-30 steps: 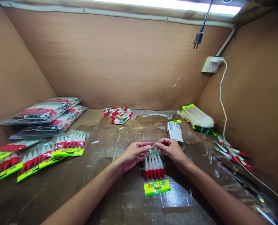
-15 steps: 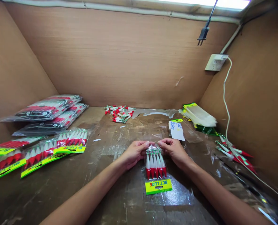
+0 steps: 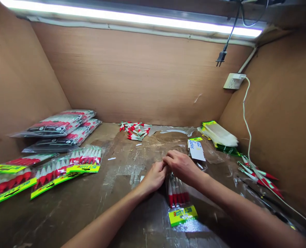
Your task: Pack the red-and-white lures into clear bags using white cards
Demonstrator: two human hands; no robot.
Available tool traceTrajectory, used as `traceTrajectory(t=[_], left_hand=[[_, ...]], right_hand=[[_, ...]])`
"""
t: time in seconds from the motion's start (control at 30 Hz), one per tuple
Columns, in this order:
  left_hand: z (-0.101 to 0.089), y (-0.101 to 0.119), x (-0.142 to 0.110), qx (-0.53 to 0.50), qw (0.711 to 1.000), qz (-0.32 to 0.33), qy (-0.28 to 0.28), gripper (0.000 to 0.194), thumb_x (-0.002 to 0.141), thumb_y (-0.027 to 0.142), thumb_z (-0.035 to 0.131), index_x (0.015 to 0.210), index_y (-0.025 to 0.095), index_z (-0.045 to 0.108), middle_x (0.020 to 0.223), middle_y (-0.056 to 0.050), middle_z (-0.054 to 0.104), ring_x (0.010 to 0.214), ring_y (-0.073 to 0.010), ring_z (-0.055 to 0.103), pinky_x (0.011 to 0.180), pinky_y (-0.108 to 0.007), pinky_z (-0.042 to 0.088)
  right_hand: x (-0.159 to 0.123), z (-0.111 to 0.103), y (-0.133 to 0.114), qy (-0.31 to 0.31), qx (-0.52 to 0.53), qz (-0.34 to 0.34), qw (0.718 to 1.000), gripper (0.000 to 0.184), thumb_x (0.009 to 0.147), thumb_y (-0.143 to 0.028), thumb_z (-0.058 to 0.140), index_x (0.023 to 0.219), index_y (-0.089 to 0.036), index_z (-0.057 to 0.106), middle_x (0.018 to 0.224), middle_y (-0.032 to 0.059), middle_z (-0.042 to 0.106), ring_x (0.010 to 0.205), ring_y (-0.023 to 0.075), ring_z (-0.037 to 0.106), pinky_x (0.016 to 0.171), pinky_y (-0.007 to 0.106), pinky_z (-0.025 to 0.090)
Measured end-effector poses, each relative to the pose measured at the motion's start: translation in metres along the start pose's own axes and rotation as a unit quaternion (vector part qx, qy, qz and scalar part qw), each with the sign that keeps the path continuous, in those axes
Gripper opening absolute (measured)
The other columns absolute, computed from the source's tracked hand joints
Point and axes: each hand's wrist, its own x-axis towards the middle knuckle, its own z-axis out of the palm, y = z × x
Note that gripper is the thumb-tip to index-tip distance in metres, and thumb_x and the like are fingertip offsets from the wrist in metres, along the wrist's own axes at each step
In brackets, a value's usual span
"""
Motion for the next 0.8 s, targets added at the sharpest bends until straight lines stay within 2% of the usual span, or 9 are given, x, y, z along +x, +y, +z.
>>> traceTrajectory(t=[0.1, 0.2, 0.27, 0.4, 0.5, 0.57, 0.67, 0.8], left_hand=[[-0.002, 0.003, -0.003, 0.033, 0.999, 0.004, 0.004, 0.032, 0.091, 0.034, 0.053, 0.074, 0.012, 0.067, 0.071, -0.002, 0.066, 0.067, -0.0162, 0.053, 0.059, -0.024, 0.034], [-0.003, 0.004, -0.003, 0.047, 0.999, 0.010, 0.005, 0.032, 0.093, 0.031, 0.049, 0.075, 0.012, 0.067, 0.072, -0.002, 0.067, 0.067, -0.0168, 0.055, 0.059, -0.024, 0.034], [-0.004, 0.005, -0.003, 0.052, 0.998, 0.018, 0.005, 0.031, 0.093, 0.030, 0.047, 0.078, 0.013, 0.068, 0.076, -0.003, 0.069, 0.070, -0.0179, 0.057, 0.061, -0.025, 0.035], [-0.002, 0.007, -0.005, 0.062, 0.998, 0.023, -0.005, 0.030, 0.092, 0.030, 0.048, 0.080, 0.013, 0.069, 0.078, -0.004, 0.070, 0.071, -0.0190, 0.058, 0.062, -0.025, 0.035], [0.000, 0.008, -0.007, 0.063, 0.998, 0.022, -0.017, 0.032, 0.093, 0.029, 0.045, 0.080, 0.013, 0.069, 0.078, -0.004, 0.070, 0.070, -0.0188, 0.058, 0.061, -0.025, 0.036], [0.001, 0.009, -0.008, 0.063, 0.997, 0.026, -0.028, 0.032, 0.094, 0.029, 0.044, 0.082, 0.014, 0.069, 0.080, -0.004, 0.070, 0.071, -0.0188, 0.059, 0.063, -0.025, 0.036], [0.001, 0.009, -0.009, 0.068, 0.997, 0.028, -0.037, 0.032, 0.094, 0.031, 0.044, 0.080, 0.014, 0.068, 0.076, -0.003, 0.068, 0.069, -0.0182, 0.057, 0.062, -0.025, 0.035], [0.001, 0.007, -0.009, 0.072, 0.997, 0.021, -0.034, 0.037, 0.095, 0.034, 0.042, 0.074, 0.014, 0.065, 0.066, -0.001, 0.061, 0.062, -0.0159, 0.049, 0.058, -0.025, 0.029]], right_hand=[[0.013, -0.012, 0.001, -0.062, -0.044, -0.020, 0.997, 0.011, 0.091, -0.010, 0.056, 0.088, -0.016, 0.064, 0.091, 0.0084, 0.062, 0.082, 0.0190, 0.058, 0.073, 0.028, 0.044], [0.018, -0.022, 0.005, -0.084, -0.015, -0.045, 0.995, 0.012, 0.095, -0.016, 0.054, 0.091, -0.016, 0.065, 0.090, 0.0072, 0.063, 0.082, 0.0178, 0.060, 0.074, 0.027, 0.043], [0.018, -0.024, 0.006, -0.082, 0.002, -0.051, 0.995, 0.013, 0.096, -0.018, 0.053, 0.093, -0.017, 0.066, 0.090, 0.0065, 0.064, 0.083, 0.0171, 0.061, 0.074, 0.026, 0.042], [0.014, -0.018, 0.007, -0.076, -0.034, -0.037, 0.996, 0.009, 0.089, -0.010, 0.058, 0.086, -0.016, 0.064, 0.086, 0.0057, 0.063, 0.077, 0.0167, 0.060, 0.070, 0.026, 0.040], [0.013, -0.013, 0.010, -0.076, -0.024, -0.039, 0.996, 0.003, 0.088, -0.015, 0.061, 0.087, -0.016, 0.063, 0.085, 0.0051, 0.063, 0.075, 0.0167, 0.059, 0.067, 0.025, 0.040], [0.013, -0.012, 0.014, -0.081, 0.014, -0.041, 0.996, 0.007, 0.092, -0.019, 0.059, 0.089, -0.017, 0.065, 0.085, 0.0044, 0.064, 0.075, 0.0156, 0.060, 0.067, 0.024, 0.040], [0.012, -0.011, 0.017, -0.090, 0.032, -0.031, 0.995, 0.014, 0.095, -0.018, 0.054, 0.088, -0.017, 0.065, 0.083, 0.0042, 0.064, 0.075, 0.0146, 0.061, 0.068, 0.023, 0.040], [0.007, -0.008, 0.014, -0.066, 0.015, 0.015, 0.998, 0.009, 0.093, -0.018, 0.055, 0.088, -0.017, 0.063, 0.085, 0.0054, 0.065, 0.077, 0.0161, 0.060, 0.068, 0.024, 0.039]])
